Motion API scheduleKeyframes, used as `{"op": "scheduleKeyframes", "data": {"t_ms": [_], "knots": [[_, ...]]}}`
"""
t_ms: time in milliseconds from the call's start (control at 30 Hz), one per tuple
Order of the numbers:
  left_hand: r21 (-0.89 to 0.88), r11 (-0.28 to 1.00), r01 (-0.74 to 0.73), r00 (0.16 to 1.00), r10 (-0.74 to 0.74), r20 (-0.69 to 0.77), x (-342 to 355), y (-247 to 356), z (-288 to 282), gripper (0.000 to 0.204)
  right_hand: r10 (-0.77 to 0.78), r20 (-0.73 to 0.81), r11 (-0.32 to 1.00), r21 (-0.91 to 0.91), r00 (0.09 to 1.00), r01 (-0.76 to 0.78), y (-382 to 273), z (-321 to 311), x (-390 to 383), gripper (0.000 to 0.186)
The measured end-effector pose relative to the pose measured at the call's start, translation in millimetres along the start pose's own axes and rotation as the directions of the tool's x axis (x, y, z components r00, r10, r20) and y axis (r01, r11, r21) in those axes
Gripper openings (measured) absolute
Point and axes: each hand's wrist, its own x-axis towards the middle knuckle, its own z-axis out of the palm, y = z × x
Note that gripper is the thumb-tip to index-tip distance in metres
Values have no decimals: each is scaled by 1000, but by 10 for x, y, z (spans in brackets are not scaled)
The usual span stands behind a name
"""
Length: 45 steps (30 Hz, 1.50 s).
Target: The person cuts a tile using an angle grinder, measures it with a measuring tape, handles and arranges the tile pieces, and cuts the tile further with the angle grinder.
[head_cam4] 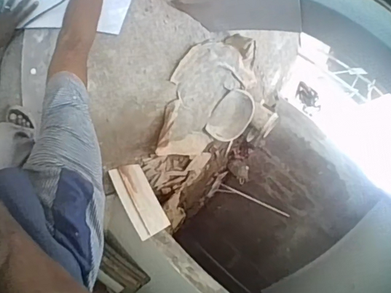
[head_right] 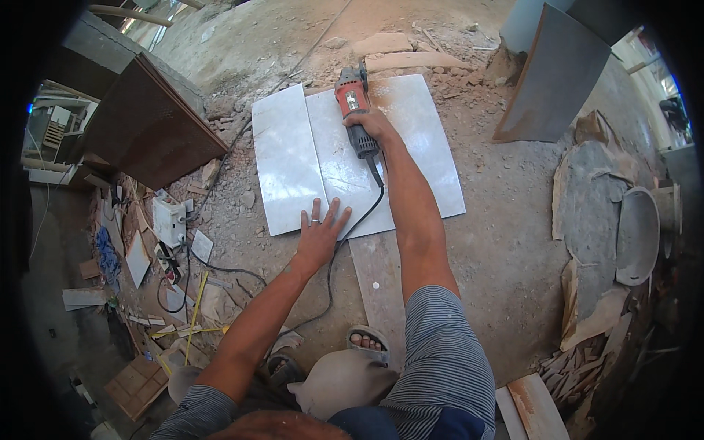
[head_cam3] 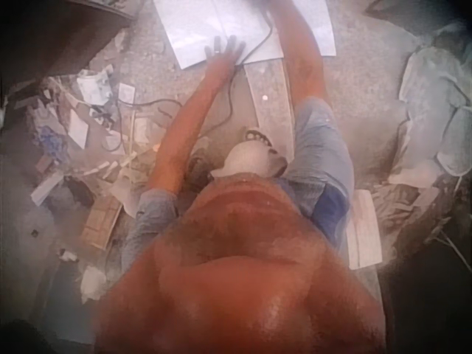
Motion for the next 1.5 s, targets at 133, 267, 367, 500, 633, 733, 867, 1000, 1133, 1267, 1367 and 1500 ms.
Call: {"op": "scheduleKeyframes", "data": {"t_ms": [133, 267, 367, 500, 633, 733, 867, 1000, 1133, 1267, 1367, 1500], "knots": [[1, 1000, -4, 1000, 4, -8, 4, 1, 6, 77, -3, 3, 1000, 12, 1000, 3, -13, 1, 10, 36], [1, 1000, 2, 1000, -2, 9, 1, 5, 6, 77, 28, 9, 1000, 14, 1000, -28, -8, -4, 24, 36], [-6, 1000, 0, 1000, 0, 16, 0, 27, -12, 77, 25, 1, 1000, 16, 1000, -25, 35, -25, 13, 36], [-33, 999, 13, 1000, -12, 27, 6, 16, -10, 78, 81, 3, 997, 7, 997, -81, 70, 1, -112, 35], [-6, 1000, 11, 1000, -11, 12, 6, -10, 41, 79, 26, -20, 999, -19, 999, -26, 123, 20, -301, 34], [1, 1000, 18, 1000, -18, 7, 22, -11, 52, 79, -26, 1, 999, -37, 1000, 26, 168, 14, -379, 28], [-4, 1000, 23, 999, -23, 27, 22, 14, 29, 79, 9, -5, 999, -32, 1000, -10, 138, 19, -394, 28], [-38, 999, 14, 1000, -14, -7, 15, 21, 35, 79, 84, -29, 996, 38, 996, -83, 60, 43, -352, 28], [-3, 1000, 30, 997, -30, 66, 21, 30, -15, 68, 119, -12, 993, 2, 993, -119, 68, 29, -330, 28], [-17, 1000, 21, 1000, -20, 20, 18, 1, 47, 72, 51, -21, 998, -26, 998, -52, 168, 48, -523, 27], [3, 1000, 22, 999, -22, 24, 18, -19, 38, 76, 59, -19, 997, -50, 998, -60, 211, 68, -709, 28], [-7, 1000, 25, 999, -25, 29, 27, -3, 28, 76, 50, -20, 998, -26, 999, -51, 232, 55, -748, 28]]}}
